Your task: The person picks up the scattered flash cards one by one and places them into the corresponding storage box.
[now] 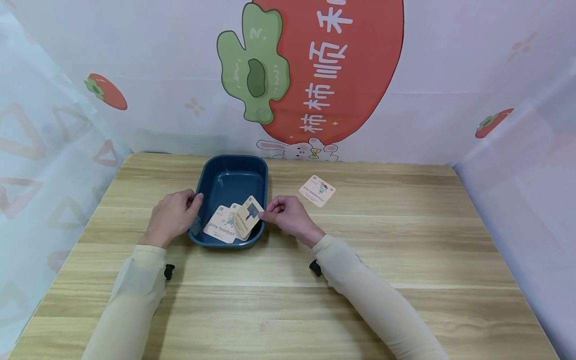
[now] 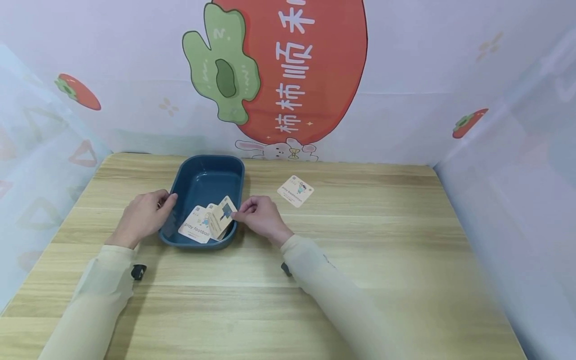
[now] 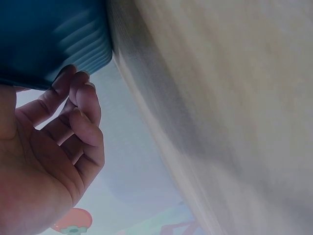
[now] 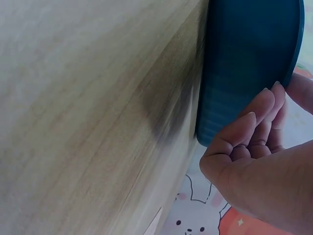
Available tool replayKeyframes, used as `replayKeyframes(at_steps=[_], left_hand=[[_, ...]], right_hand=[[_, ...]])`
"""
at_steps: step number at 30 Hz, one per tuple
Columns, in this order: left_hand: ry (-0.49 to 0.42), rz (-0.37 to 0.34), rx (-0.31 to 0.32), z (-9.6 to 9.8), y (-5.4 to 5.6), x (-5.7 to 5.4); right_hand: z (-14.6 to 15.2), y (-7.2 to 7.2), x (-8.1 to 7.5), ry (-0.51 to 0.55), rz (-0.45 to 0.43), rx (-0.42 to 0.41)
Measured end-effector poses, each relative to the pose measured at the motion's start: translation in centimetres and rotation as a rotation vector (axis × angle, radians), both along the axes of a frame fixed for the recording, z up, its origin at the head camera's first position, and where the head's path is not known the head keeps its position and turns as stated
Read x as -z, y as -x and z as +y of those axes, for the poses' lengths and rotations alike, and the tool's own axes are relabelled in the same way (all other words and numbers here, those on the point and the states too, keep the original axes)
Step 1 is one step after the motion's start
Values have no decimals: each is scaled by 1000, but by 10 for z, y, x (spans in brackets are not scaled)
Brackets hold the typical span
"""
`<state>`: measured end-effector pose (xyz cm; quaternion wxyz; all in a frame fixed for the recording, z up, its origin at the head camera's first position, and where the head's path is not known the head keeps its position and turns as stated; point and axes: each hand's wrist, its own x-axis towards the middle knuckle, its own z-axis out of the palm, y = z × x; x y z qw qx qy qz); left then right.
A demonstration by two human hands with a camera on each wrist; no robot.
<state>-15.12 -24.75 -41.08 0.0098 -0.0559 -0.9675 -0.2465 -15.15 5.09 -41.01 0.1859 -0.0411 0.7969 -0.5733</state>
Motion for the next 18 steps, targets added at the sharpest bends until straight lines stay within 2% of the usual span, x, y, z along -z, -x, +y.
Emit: replayKeyframes(at_steps=[18], left_hand=[[3,5,7,0,0,1]], right_hand=[[-11,3,-2,-157,-9,52]])
